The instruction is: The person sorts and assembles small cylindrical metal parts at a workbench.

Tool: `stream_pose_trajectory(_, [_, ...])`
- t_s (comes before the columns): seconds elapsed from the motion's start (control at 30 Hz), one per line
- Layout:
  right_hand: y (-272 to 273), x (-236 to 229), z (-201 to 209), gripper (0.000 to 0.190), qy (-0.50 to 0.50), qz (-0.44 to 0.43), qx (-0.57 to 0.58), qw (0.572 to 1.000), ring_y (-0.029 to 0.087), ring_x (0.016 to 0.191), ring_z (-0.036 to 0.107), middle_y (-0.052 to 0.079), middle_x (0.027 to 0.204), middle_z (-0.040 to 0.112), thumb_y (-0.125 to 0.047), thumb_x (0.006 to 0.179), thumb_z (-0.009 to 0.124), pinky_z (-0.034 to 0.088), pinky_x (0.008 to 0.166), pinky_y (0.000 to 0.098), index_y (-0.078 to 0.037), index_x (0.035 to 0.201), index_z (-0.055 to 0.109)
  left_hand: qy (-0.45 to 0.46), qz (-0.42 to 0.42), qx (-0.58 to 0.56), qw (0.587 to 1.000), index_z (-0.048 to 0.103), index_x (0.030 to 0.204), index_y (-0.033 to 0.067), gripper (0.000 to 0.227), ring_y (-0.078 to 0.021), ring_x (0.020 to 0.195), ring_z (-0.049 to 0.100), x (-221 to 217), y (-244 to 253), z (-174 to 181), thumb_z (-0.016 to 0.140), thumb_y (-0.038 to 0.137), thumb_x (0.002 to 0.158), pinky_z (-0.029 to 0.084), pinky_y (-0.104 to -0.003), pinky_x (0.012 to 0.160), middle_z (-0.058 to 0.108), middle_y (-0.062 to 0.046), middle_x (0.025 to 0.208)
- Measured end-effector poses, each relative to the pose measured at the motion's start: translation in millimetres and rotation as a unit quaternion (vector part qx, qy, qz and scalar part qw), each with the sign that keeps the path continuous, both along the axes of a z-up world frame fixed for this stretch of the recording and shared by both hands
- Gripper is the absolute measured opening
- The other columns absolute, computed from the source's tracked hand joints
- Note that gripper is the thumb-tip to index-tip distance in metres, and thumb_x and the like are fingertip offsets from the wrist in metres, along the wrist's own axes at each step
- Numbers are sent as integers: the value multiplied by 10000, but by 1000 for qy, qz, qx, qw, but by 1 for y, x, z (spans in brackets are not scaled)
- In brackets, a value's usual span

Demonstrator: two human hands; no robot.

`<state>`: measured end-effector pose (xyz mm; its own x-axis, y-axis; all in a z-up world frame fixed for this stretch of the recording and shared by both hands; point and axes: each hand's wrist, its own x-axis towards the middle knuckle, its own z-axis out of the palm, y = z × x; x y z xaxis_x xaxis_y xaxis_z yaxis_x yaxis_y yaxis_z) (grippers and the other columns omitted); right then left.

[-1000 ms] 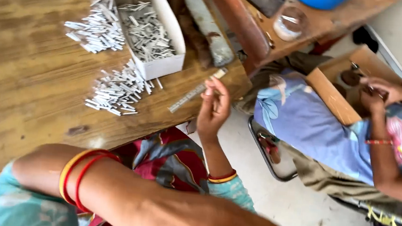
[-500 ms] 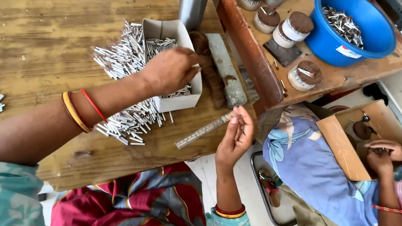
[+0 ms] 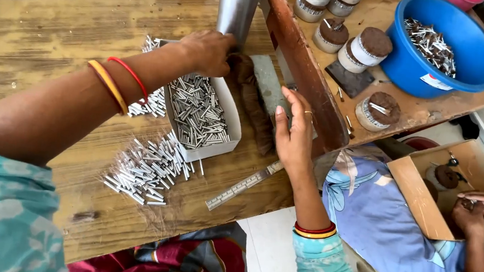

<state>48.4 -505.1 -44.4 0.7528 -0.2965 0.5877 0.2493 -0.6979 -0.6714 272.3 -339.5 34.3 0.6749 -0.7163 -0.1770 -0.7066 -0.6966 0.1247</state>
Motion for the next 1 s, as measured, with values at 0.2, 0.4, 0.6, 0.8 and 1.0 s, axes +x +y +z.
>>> stream_pose_trajectory(0.2, [2,30,2,398,52,39,-2,998,335,1374,529,180,1462,561,-191,1087,567,411,1154,421,-43,1455,530,12,37,-49,998,573,1405,68,460,-321,1207,645,9,-6,-2,569,214,970,495,-459,1062,651,-187,1300])
stream_pose_trajectory(0.4, [4,34,-2,412,63,43,35,996,316,1407,513,180,1502,548,-226,1122,510,395,1171,412,-44,1492,507,149,141,-209,956,654,1273,-17,432,-355,1208,658,12,-59,-21,520,282,990,480,-463,1075,688,-235,1258])
stream_pose_trajectory(0.6, [1,36,-12,404,11,78,172,982,249,1420,531,169,1515,568,-204,1147,456,389,1212,373,-2,1495,494,230,370,-385,814,536,1447,37,799,-407,1318,587,11,-94,-76,394,637,938,458,-489,1125,604,-240,1432])
stream_pose_trajectory(0.8, [-2,37,-15,393,-7,88,202,975,237,1402,542,184,1483,588,-177,1151,439,394,1204,361,8,1493,498,290,500,-419,700,78,1639,92,1185,-484,1526,182,22,-109,-94,213,914,796,166,-618,1222,153,-237,1677])
stream_pose_trajectory(1.0, [-3,38,-17,395,-29,110,235,965,232,1411,528,196,1489,576,-186,1160,433,382,1216,356,-2,1506,482,294,500,-424,695,100,1620,54,1214,-434,1537,160,26,-114,-99,187,933,786,142,-601,1217,130,-239,1673])
